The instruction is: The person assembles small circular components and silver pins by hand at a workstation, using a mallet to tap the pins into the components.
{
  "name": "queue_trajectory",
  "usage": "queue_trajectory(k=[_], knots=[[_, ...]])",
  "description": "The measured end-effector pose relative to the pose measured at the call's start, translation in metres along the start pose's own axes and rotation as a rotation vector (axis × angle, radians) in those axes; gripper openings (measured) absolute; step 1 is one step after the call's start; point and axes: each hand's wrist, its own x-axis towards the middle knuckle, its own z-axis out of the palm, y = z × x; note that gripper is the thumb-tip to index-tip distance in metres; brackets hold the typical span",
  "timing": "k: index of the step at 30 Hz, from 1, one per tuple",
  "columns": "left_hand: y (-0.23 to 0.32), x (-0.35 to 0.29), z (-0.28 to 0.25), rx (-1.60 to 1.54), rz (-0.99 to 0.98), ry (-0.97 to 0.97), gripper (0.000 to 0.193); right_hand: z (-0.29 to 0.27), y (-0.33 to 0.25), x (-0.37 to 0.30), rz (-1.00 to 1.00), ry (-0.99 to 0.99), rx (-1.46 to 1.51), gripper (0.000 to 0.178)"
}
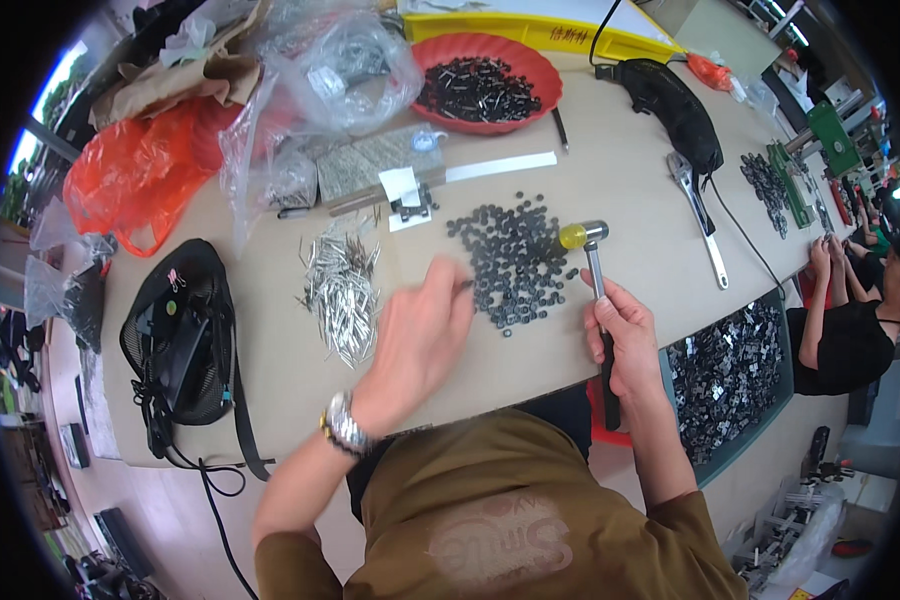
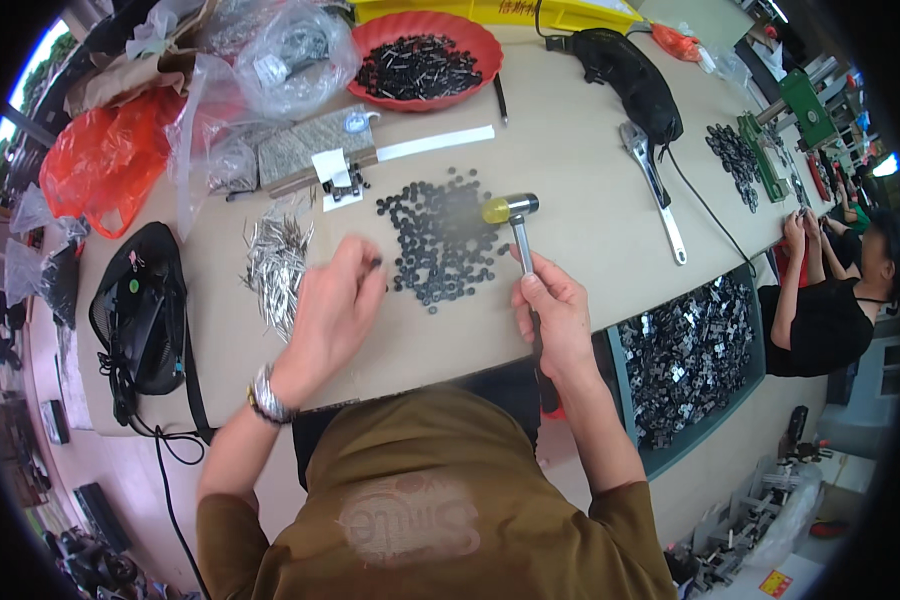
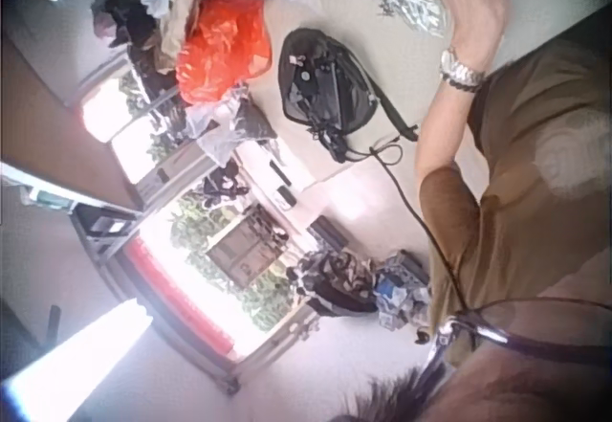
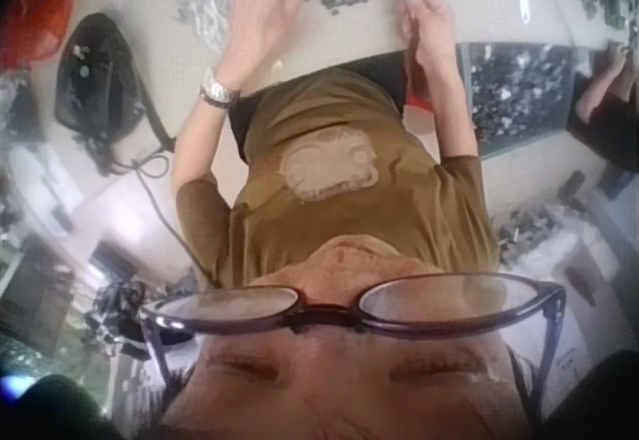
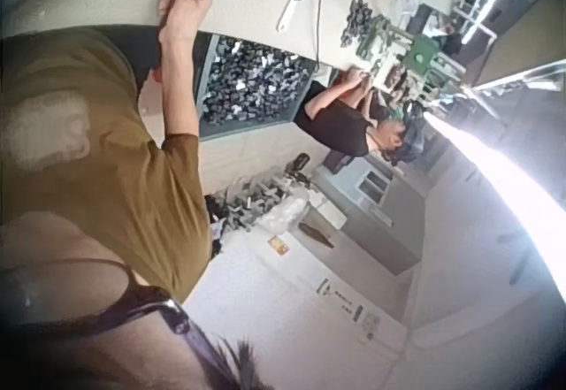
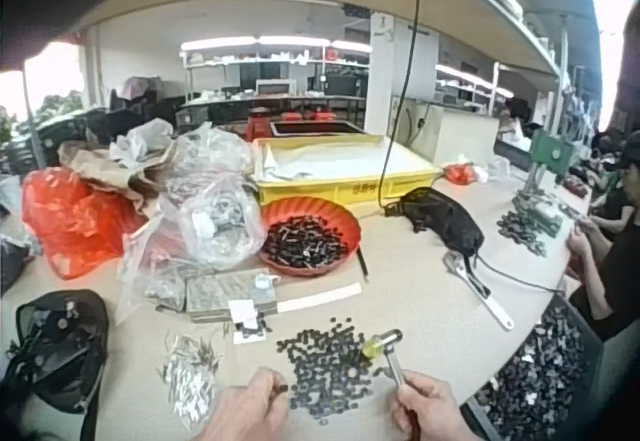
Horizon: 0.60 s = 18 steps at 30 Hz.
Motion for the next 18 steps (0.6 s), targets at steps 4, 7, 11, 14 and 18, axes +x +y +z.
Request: queue_trajectory(k=[4, 7, 11, 14, 18], knots=[[-0.010, 0.121, 0.010, 0.047, 0.177, 0.110, 0.022, -0.004, 0.004, 0.009, 0.013, 0.030, 0.089, 0.037], [-0.005, 0.185, -0.009, 0.011, 0.223, 0.313, 0.024, 0.000, 0.002, 0.009, -0.029, -0.020, 0.099, 0.037], [0.030, 0.152, -0.047, -0.108, -0.075, 0.086, 0.059, -0.004, 0.005, 0.015, -0.050, -0.007, 0.109, 0.037], [0.005, 0.093, -0.058, 0.139, 0.106, 0.148, 0.020, -0.007, 0.007, 0.014, -0.048, -0.004, 0.119, 0.037], [-0.023, -0.002, -0.067, 0.297, -0.144, 0.028, 0.019, -0.004, 0.009, 0.009, -0.074, -0.016, 0.050, 0.037]])
